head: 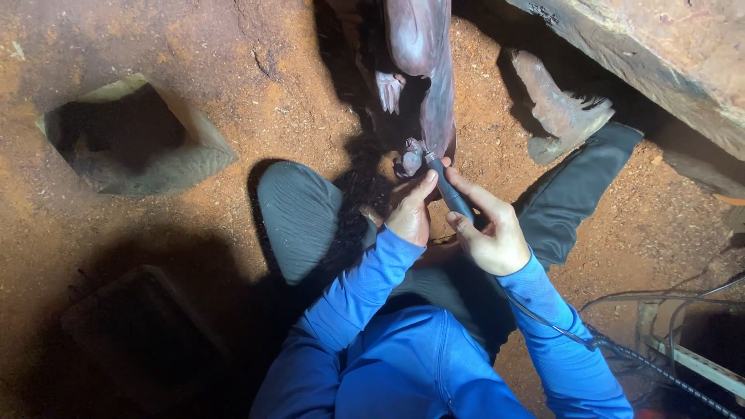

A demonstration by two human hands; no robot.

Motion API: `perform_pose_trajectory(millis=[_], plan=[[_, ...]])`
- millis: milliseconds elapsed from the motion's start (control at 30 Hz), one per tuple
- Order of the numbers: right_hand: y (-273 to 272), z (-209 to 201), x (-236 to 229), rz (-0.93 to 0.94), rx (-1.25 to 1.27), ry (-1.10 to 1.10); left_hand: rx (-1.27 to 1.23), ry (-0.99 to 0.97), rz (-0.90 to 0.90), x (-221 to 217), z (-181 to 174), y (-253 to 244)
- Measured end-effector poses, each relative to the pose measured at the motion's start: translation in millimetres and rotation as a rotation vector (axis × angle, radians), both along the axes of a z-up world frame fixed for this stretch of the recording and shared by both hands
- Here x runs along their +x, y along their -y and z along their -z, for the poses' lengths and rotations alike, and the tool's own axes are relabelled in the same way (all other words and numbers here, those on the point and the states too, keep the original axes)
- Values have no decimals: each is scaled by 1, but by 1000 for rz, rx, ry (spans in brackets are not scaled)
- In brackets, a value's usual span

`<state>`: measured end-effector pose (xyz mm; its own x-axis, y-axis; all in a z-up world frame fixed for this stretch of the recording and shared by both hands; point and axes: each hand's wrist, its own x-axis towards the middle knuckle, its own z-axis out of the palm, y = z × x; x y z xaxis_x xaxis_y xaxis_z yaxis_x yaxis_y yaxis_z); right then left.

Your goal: Using a rotary carving tool to add fine details to a wooden statue while sitting on the floor.

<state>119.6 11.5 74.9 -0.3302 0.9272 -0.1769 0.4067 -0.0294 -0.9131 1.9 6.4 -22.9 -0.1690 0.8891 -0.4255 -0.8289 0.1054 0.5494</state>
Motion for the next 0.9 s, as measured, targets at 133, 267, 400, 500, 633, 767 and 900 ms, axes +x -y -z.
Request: perform_pose_trajectory(millis=[133, 267, 400, 500, 633, 767, 900], plan=[[-5, -8, -1, -21, -14, 25, -42, 5, 24, -4, -10, -2], [-11, -12, 0, -23, -83, 47, -73, 9, 5, -1, -15, -5], [-16, -24, -3, 0, -207, 32, -106, 17, -11, -2, -38, -7], [-19, -34, -8, -7, -227, 13, -151, -8, -12, -1, -26, -9], [-20, -29, -7, -15, -227, 20, -175, -1, -23, 1, -27, -10], [-20, -34, -10, -21, -207, 53, -173, -1, -16, -2, -33, -12], [-19, -32, -10, -19, -168, 42, -139, 12, 0, -4, -44, -10]])
